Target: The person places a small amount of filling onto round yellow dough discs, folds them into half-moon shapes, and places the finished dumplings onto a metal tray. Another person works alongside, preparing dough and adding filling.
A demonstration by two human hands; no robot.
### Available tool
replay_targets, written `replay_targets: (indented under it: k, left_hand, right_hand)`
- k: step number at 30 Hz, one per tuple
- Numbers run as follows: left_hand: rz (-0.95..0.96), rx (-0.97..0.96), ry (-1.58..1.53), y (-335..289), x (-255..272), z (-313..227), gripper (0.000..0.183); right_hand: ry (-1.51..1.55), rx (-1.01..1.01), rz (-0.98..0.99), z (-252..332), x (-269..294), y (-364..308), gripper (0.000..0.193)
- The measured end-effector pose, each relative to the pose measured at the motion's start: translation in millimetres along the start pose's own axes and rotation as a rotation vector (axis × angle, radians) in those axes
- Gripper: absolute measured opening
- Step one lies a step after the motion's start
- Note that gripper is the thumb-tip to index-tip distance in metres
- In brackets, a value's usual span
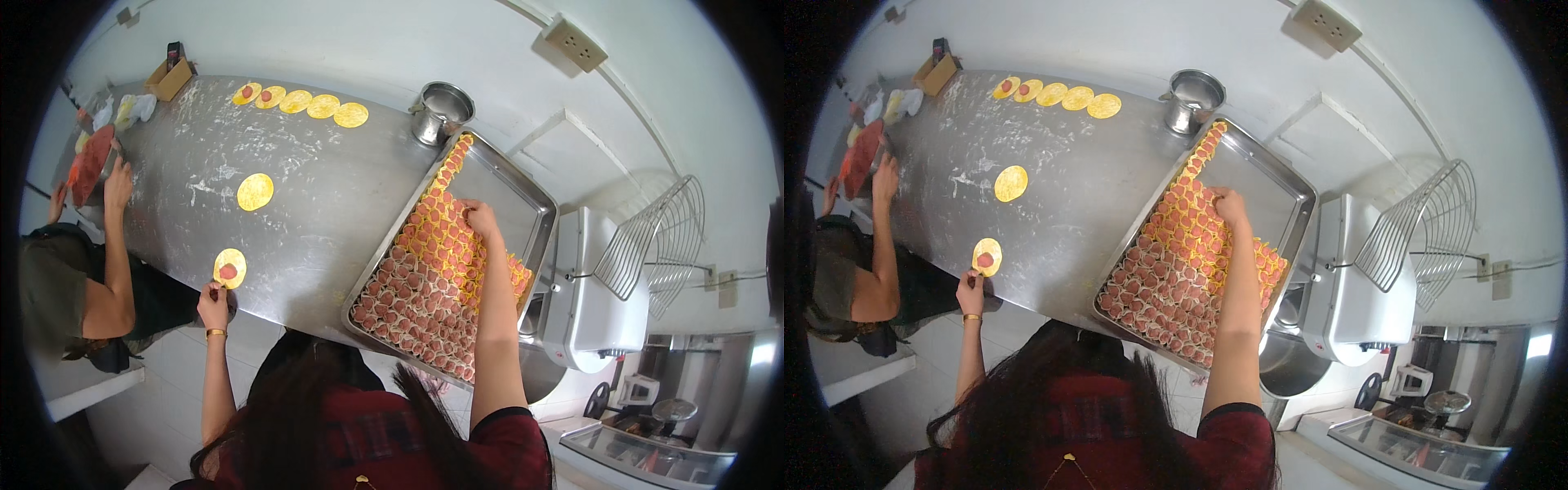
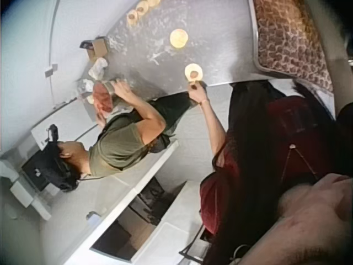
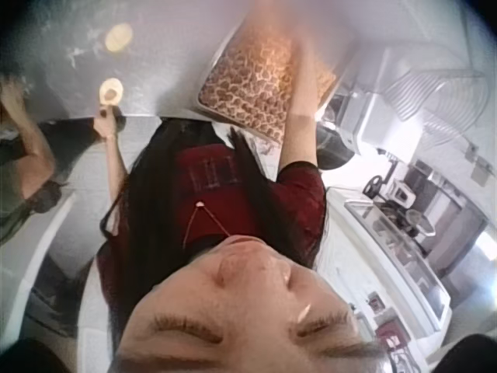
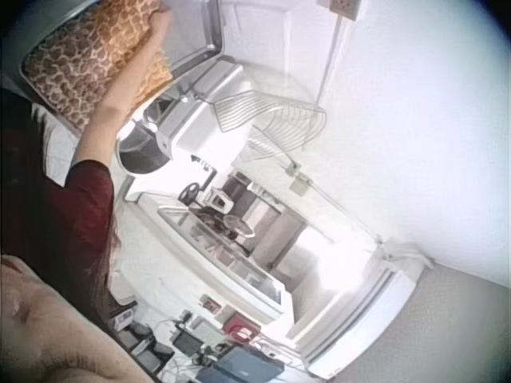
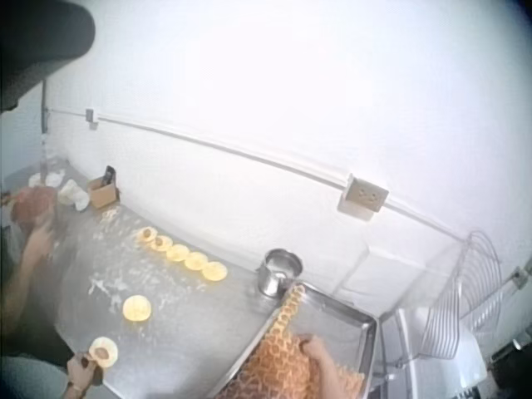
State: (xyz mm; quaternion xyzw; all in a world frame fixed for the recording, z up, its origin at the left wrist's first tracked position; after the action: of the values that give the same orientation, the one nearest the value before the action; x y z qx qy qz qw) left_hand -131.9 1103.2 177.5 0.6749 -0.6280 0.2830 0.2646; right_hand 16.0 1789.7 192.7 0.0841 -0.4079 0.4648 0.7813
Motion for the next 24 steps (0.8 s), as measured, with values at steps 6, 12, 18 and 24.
replay_targets:
  k: [6,12,18,24]
  left_hand:
    - [0.014,0.013,-0.018,1.0,2.0,-3.2,0.012]
    - [0.03,0.033,-0.082,7.3,-1.3,7.8,0.013]
    - [0.048,0.155,-0.368,17.4,-15.2,39.2,0.023]
    - [0.102,0.245,-0.416,23.7,-22.8,53.9,0.022]
  right_hand:
    - [0.093,-0.052,0.0,0.8,0.6,0.7,0.048]
    - [0.251,-0.066,-0.016,-19.6,-2.9,9.8,0.041]
    - [-0.001,-0.114,-0.059,-12.4,10.1,-6.0,0.039]
    - [0.018,-0.125,-0.082,-6.1,12.3,-10.0,0.042]
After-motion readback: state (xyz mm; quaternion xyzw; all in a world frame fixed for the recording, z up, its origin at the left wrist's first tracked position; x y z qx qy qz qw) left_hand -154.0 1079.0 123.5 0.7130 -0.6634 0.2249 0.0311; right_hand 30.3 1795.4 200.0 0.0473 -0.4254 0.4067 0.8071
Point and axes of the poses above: each hand's wrist, its own y-axis towards the middle knuckle, its own x-axis out of the back of the hand, z = x × y, the point moved 10 cm from there along y, towards the middle knuckle, and after that the axes turned 1 degree about z, right-handed, at the moved point
